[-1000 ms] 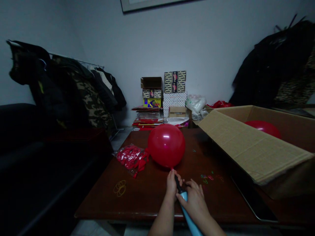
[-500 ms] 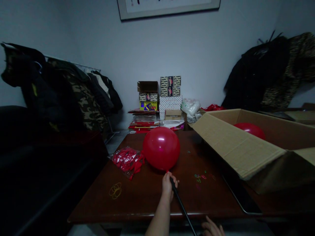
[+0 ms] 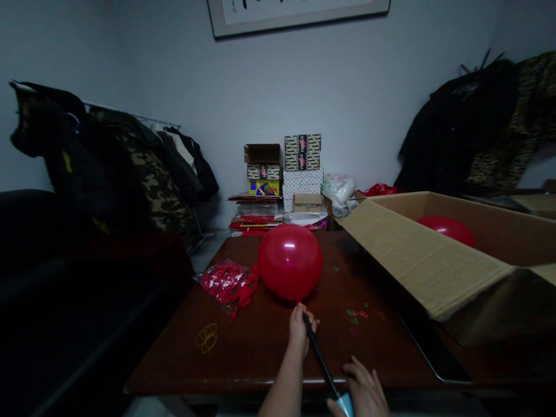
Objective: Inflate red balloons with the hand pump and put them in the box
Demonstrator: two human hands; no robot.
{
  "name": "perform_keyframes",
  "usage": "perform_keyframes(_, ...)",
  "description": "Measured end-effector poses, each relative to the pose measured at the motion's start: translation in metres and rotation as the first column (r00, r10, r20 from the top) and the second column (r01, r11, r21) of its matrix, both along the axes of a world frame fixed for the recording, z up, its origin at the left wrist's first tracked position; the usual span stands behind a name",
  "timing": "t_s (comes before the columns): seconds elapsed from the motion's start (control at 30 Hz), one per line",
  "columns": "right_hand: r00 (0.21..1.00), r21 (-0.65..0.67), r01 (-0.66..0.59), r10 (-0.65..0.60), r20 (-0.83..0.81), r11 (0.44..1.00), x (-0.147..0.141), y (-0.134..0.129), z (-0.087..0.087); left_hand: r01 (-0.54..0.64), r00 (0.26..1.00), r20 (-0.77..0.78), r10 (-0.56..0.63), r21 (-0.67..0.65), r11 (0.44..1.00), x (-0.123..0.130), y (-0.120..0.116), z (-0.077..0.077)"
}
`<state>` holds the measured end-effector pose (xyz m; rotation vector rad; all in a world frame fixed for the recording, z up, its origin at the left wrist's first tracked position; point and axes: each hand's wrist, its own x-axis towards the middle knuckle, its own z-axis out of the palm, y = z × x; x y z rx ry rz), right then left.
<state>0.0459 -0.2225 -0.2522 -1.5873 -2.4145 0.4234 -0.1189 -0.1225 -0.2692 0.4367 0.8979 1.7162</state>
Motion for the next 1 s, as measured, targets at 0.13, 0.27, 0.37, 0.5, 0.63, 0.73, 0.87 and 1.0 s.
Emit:
perform_keyframes(0.13, 0.999, -0.063, -0.03, 0.028, -0.036, 0.998, -0.014, 0.011, 0.02, 0.004, 1.0, 0.005, -0.004, -0.011, 1.0, 0.0, 0.001, 0.002)
perform_keyframes(0.27, 0.997, -0.009, -0.002, 0.001, -0.078, 1.0, -0.031, 0.025, 0.031, 0.011, 1.0, 0.012, -0.011, -0.023, 1.0, 0.001, 0.0, 0.004)
perform_keyframes(0.37, 0.994, 0.006, 0.006, -0.006, -0.111, 1.0, -0.044, 0.038, 0.035, 0.012, 1.0, -0.001, -0.012, -0.022, 1.0, 0.001, 0.001, 0.004)
perform_keyframes(0.5, 0.989, 0.015, 0.023, -0.021, -0.143, 1.0, -0.057, 0.053, 0.035, 0.015, 1.0, -0.002, -0.015, -0.025, 1.0, -0.001, 0.004, 0.002)
perform_keyframes(0.63, 0.992, 0.019, 0.02, -0.017, -0.126, 1.0, -0.056, 0.054, 0.031, 0.007, 1.0, -0.02, -0.007, -0.025, 1.0, -0.001, 0.004, 0.001)
perform_keyframes(0.73, 0.996, 0.036, 0.025, -0.022, -0.089, 0.999, -0.047, 0.044, 0.027, -0.014, 0.999, -0.041, 0.013, -0.028, 0.999, 0.002, 0.002, 0.002)
perform_keyframes(0.87, 0.998, 0.05, -0.008, 0.011, -0.056, 0.999, -0.022, 0.022, 0.012, -0.035, 0.999, -0.035, 0.034, -0.03, 0.999, 0.003, 0.0, 0.002)
perform_keyframes(1.0, 1.0, 0.089, 0.002, -0.002, 0.0, 0.996, 0.008, -0.003, -0.02, -0.033, 0.999, -0.026, 0.032, -0.016, 0.999, 0.001, -0.002, 0.002)
